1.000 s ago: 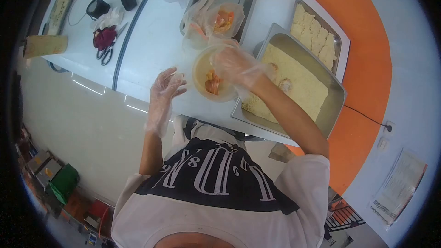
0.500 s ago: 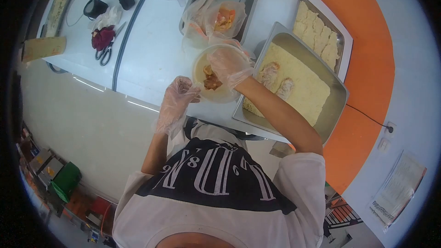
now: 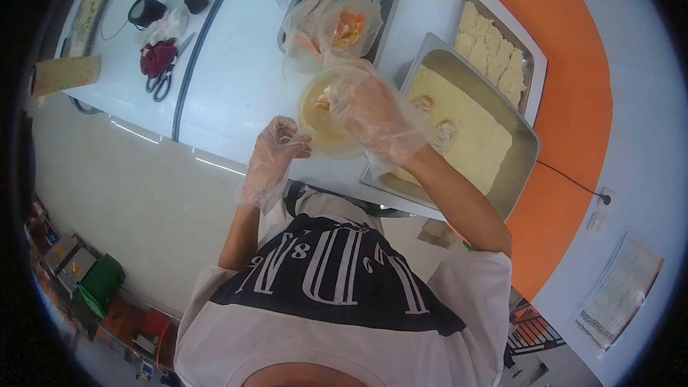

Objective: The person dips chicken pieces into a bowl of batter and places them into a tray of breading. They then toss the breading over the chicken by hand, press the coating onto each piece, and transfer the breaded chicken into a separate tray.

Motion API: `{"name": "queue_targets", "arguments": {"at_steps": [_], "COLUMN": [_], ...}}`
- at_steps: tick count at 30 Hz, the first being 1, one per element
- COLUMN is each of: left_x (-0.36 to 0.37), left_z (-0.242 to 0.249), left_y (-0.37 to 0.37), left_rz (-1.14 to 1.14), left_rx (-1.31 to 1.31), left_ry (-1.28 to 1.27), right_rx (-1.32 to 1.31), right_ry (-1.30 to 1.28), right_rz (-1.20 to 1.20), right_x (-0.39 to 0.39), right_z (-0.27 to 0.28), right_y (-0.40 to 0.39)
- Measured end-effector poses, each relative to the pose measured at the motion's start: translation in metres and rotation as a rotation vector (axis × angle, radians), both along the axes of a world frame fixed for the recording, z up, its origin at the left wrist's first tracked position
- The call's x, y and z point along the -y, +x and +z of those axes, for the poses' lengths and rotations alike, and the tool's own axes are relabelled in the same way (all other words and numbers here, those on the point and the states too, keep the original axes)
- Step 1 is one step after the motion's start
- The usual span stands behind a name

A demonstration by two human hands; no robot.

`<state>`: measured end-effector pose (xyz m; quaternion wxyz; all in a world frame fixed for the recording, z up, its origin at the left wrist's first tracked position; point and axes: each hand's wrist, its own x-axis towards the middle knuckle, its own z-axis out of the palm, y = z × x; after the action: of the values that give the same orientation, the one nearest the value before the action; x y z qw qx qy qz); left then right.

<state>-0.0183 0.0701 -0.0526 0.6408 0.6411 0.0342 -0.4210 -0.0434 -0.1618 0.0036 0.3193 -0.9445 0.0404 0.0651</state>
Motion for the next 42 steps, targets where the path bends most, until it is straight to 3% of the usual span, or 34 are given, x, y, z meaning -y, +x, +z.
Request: {"name": "queue_targets", "arguments": {"at_steps": [2,6,8,11,14,18,20,23,26,32,33,35,38,41,42], "left_x": [-0.001,0.000,0.000,-0.001,-0.002,-0.003,-0.002,-0.003,-0.001,-0.002,-0.002,-0.002,-0.002,-0.001,-0.001], "left_z": [0.001,-0.004,-0.008,-0.011,-0.017,-0.020,-0.015,-0.018,-0.019,-0.015,-0.016,-0.017,-0.017,-0.008,-0.009], "left_y": [0.000,-0.001,-0.001,-0.002,-0.004,-0.005,-0.003,-0.004,-0.003,-0.002,-0.003,-0.003,-0.003,-0.001,-0.001], "left_rz": [0.009,0.014,0.002,0.004,0.029,0.052,0.061,0.074,0.085,0.074,0.074,0.082,0.083,0.059,0.058], "left_rx": [0.001,-0.001,0.007,0.026,-0.001,-0.018,-0.035,-0.071,-0.083,-0.066,-0.065,-0.059,-0.069,-0.063,-0.063], "left_ry": [-0.004,-0.012,0.001,0.002,-0.045,-0.077,-0.082,-0.089,-0.078,-0.097,-0.097,-0.103,-0.119,-0.053,-0.055], "right_rx": [0.158,0.015,-0.412,-0.220,-0.262,-0.468,-0.527,-0.491,-0.466,-0.515,-0.514,-0.516,-0.410,-0.400,-0.400], "right_ry": [-0.052,0.066,-0.201,-0.151,-0.112,0.007,0.115,-0.010,-0.126,-0.038,-0.039,0.194,0.207,0.131,0.129], "right_rz": [0.040,-0.028,0.146,0.188,0.249,0.196,-0.024,-0.065,0.026,0.221,0.221,0.014,0.003,-0.145,-0.146], "right_x": [-0.001,-0.012,-0.014,-0.018,-0.021,-0.028,-0.023,-0.021,-0.020,-0.028,-0.028,-0.024,-0.004,0.006,0.015], "right_z": [0.007,-0.029,-0.070,-0.106,-0.123,-0.089,-0.082,-0.080,-0.102,-0.096,-0.091,-0.082,-0.097,-0.001,0.003], "right_y": [-0.007,-0.021,-0.014,-0.021,-0.019,-0.003,0.001,-0.002,-0.017,0.002,0.004,0.006,-0.003,0.003,0.001]}}
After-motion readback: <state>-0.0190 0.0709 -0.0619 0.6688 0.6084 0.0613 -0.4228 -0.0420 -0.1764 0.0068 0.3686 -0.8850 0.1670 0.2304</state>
